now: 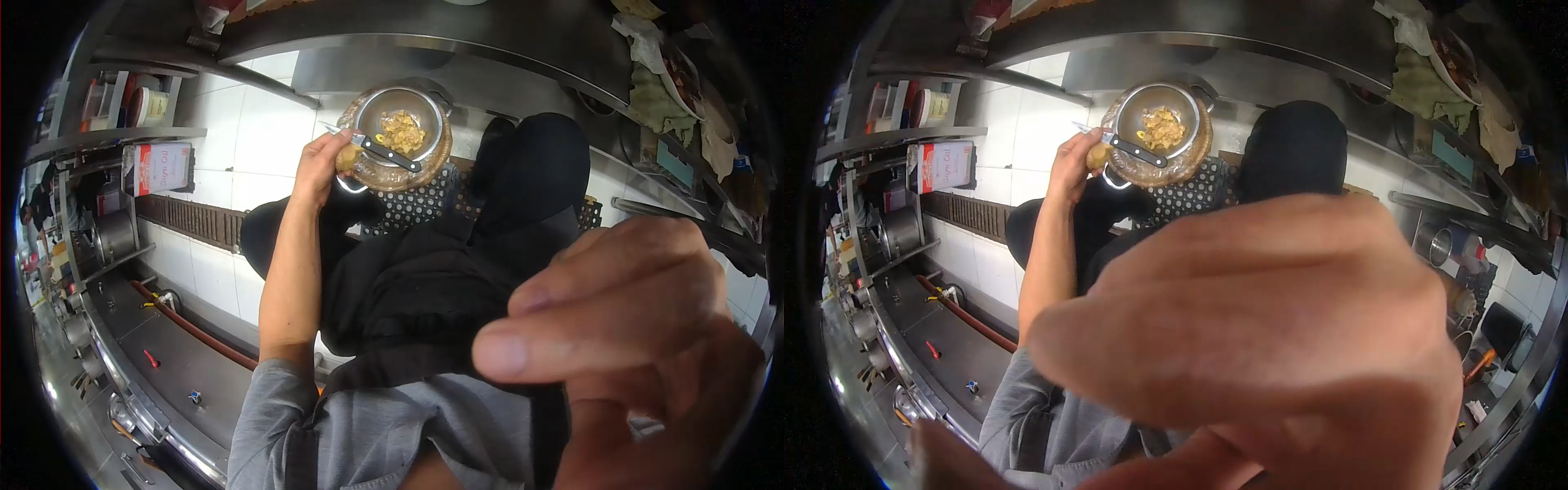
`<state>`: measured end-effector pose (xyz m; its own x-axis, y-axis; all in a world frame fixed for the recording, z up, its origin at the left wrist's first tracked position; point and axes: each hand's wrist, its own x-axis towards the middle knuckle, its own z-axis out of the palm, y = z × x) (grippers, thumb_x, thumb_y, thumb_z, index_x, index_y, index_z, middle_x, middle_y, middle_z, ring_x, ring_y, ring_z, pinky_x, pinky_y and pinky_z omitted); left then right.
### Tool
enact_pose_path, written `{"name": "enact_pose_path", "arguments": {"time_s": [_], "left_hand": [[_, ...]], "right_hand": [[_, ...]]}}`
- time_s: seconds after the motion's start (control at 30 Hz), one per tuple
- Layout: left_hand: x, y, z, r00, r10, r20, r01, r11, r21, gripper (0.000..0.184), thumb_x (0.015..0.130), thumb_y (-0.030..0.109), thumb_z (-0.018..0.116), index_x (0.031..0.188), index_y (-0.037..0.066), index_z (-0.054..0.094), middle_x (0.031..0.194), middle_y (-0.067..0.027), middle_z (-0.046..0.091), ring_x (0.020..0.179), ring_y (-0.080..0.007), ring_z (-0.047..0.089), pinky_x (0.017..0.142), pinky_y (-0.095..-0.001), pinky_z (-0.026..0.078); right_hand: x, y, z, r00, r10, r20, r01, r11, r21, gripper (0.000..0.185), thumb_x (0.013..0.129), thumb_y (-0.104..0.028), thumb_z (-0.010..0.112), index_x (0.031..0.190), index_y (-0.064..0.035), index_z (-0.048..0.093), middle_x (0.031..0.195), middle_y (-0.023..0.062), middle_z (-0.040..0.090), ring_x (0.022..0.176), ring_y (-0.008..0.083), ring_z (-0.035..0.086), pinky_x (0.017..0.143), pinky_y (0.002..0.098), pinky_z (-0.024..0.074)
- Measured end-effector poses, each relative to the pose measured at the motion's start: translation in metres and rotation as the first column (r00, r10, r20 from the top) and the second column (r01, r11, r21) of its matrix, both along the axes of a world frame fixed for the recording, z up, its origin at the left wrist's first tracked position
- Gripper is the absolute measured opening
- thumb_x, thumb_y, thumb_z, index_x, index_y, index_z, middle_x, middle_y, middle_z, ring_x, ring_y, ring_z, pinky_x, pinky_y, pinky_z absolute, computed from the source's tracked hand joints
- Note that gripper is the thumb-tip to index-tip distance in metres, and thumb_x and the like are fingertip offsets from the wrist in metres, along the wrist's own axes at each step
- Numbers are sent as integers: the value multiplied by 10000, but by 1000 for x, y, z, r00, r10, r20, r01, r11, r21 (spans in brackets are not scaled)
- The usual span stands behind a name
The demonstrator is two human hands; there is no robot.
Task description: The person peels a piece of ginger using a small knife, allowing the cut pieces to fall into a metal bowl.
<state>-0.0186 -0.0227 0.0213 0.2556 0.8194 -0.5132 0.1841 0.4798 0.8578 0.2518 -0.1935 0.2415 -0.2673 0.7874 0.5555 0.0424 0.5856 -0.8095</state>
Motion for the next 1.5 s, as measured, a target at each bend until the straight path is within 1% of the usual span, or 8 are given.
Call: {"name": "enact_pose_path", "arguments": {"time_s": [0.3, 0.97, 1.03, 1.2, 1.33, 1.43, 1.47, 1.5], "left_hand": [[1, -1, 1, 998, 56, 11, -56, 998, -1, 269, 908, 284, 649, 903, 14, 655, 685, -38, 615, 524, -100, 523, 447, -224, 371], [7, 2, -6, 1000, 12, -5, -12, 1000, -12, 271, 915, 270, 650, 834, 12, 666, 630, -37, 604, 490, -100, 512, 447, -220, 355], [4, 2, -10, 1000, 0, 4, 0, 1000, -10, 270, 916, 270, 648, 838, 12, 668, 638, -37, 608, 496, -100, 515, 448, -219, 358], [7, 0, -5, 999, -3, -36, 3, 1000, -12, 282, 921, 274, 634, 928, -2, 690, 679, -40, 621, 530, -100, 526, 475, -219, 379], [5, 1, -10, 999, -11, -30, 11, 1000, -2, 283, 924, 282, 624, 947, 3, 668, 675, -36, 603, 526, -101, 517, 452, -226, 356], [0, 1, -12, 1000, -12, 17, 12, 1000, -4, 278, 915, 271, 644, 900, -3, 689, 652, -43, 610, 519, -102, 516, 468, -235, 365], [1, 0, -11, 1000, -9, 16, 9, 1000, -5, 269, 911, 271, 652, 880, 5, 687, 645, -38, 608, 514, -98, 513, 466, -235, 363], [2, -1, -10, 1000, 1, 19, -1, 1000, -3, 269, 911, 271, 652, 880, 5, 687, 645, -38, 608, 514, -98, 513, 466, -235, 363]], "right_hand": [[-10, 5, 0, 999, 27, -19, -27, 999, -33, 280, 834, -272, 632, 1081, -144, 604, 922, 84, 643, 648, 158, 584, 495, 232, 485], [0, 7, 0, 999, -3, -40, 0, 997, -77, 196, 705, -123, 663, 897, -89, 654, 837, 35, 606, 554, 89, 462, 419, 187, 373], [-7, 8, 3, 996, -41, -74, 37, 998, -55, 189, 692, -108, 666, 879, -84, 659, 828, 30, 603, 545, 82, 449, 411, 183, 362], [-77, 11, -2, 868, -354, -348, 416, 901, 120, 174, 659, -71, 674, 833, -70, 672, 807, 17, 593, 522, 65, 419, 392, 172, 334], [-59, 9, -6, 943, -154, -294, 185, 979, 80, 191, 762, -174, 691, 939, -105, 668, 830, 68, 639, 620, 142, 549, 483, 213, 450], [-23, -5, -10, 983, -5, -184, -7, 998, -62, 219, 839, -251, 704, 1018, -132, 665, 847, 105, 674, 694, 200, 647, 552, 244, 537], [-22, -9, -12, 986, -40, -165, 28, 997, -74, 230, 865, -276, 709, 1044, -141, 664, 853, 118, 685, 719, 219, 680, 575, 254, 566], [-40, -6, -23, 951, -265, -161, 275, 960, 46, 185, 829, -230, 732, 970, -122, 681, 814, 116, 685, 708, 219, 678, 575, 257, 562]]}}
